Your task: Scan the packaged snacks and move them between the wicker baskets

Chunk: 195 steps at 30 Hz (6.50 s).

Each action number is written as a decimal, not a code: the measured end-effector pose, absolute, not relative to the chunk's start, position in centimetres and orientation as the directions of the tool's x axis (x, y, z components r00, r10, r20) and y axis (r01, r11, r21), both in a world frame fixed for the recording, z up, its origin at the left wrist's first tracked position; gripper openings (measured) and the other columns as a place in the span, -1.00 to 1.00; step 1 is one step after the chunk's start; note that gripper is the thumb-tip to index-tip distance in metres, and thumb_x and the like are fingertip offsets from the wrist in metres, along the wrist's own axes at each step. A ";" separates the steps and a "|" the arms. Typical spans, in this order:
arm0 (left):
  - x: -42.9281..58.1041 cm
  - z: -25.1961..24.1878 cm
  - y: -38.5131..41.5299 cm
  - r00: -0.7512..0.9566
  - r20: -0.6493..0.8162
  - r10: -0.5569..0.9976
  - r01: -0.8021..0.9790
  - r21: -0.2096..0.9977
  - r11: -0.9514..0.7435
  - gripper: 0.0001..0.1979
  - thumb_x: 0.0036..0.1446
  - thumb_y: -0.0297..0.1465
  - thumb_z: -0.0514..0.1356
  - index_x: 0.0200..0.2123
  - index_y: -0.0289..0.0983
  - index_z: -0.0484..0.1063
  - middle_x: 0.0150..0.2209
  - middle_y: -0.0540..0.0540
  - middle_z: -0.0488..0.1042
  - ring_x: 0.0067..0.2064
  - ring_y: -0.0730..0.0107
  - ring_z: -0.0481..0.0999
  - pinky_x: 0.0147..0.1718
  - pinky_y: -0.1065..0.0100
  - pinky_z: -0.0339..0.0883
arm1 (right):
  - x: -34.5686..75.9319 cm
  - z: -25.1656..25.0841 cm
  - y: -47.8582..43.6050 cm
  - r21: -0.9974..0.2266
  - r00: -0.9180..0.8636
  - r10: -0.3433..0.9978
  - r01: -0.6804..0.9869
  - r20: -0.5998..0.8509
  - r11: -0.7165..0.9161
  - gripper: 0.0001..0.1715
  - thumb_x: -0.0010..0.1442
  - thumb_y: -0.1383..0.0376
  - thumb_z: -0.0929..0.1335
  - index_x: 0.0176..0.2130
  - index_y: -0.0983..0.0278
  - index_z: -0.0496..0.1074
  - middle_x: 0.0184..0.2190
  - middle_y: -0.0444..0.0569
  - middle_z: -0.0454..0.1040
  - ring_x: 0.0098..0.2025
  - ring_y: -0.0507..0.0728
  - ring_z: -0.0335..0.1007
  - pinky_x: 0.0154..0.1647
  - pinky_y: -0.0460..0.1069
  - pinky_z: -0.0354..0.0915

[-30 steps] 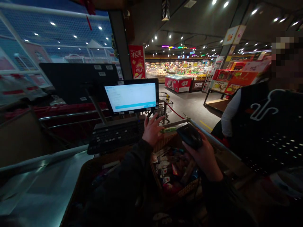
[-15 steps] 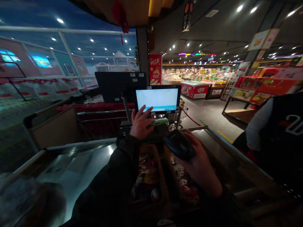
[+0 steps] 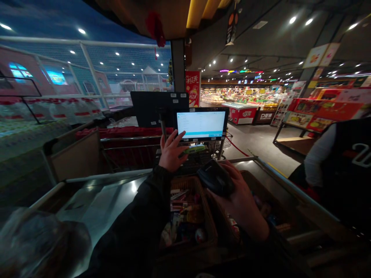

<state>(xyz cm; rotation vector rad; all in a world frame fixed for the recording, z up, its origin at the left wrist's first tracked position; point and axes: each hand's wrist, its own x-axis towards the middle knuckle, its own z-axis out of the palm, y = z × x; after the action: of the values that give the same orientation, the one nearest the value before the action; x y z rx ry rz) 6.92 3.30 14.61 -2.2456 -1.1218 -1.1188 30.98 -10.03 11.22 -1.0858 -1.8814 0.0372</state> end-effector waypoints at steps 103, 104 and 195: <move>22.2 8.1 5.9 0.702 0.219 0.678 0.700 -0.039 -0.713 -0.45 -0.16 -0.24 0.49 -0.04 -0.19 0.54 0.41 -0.31 0.10 0.44 -0.22 -0.02 0.31 -0.44 -0.27 | 46.0 6.8 -6.4 -0.508 0.156 0.733 0.812 0.662 0.287 -0.62 0.15 0.13 0.43 -0.07 0.24 0.57 0.04 0.15 0.51 0.21 0.39 0.36 0.23 0.27 0.31; 21.0 9.3 5.6 0.673 0.254 0.695 0.726 -0.043 -0.687 -0.43 -0.16 -0.26 0.49 -0.01 -0.18 0.52 0.42 -0.31 0.08 0.45 -0.20 -0.04 0.31 -0.44 -0.26 | 45.5 6.8 -6.3 -0.499 0.139 0.728 0.811 0.672 0.305 -0.63 0.16 0.14 0.43 -0.07 0.24 0.57 0.04 0.15 0.51 0.22 0.38 0.35 0.23 0.27 0.30; -4.6 4.9 -3.0 0.224 0.129 0.966 0.975 -0.028 -0.222 -0.59 -0.06 -0.04 0.38 -0.25 -0.22 0.62 0.37 -0.27 0.20 0.42 -0.18 0.06 0.36 -0.31 -0.29 | 25.1 7.9 -8.2 -0.564 -0.160 0.806 0.637 0.569 0.525 -0.58 0.13 0.17 0.46 -0.01 0.23 0.55 0.11 0.14 0.46 0.20 0.36 0.35 0.22 0.30 0.31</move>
<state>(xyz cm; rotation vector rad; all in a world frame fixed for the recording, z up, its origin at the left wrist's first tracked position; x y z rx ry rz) -4.58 -3.05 4.85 -2.3750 -1.8913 -0.1272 25.11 -8.18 7.94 -1.1872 -1.8783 0.2406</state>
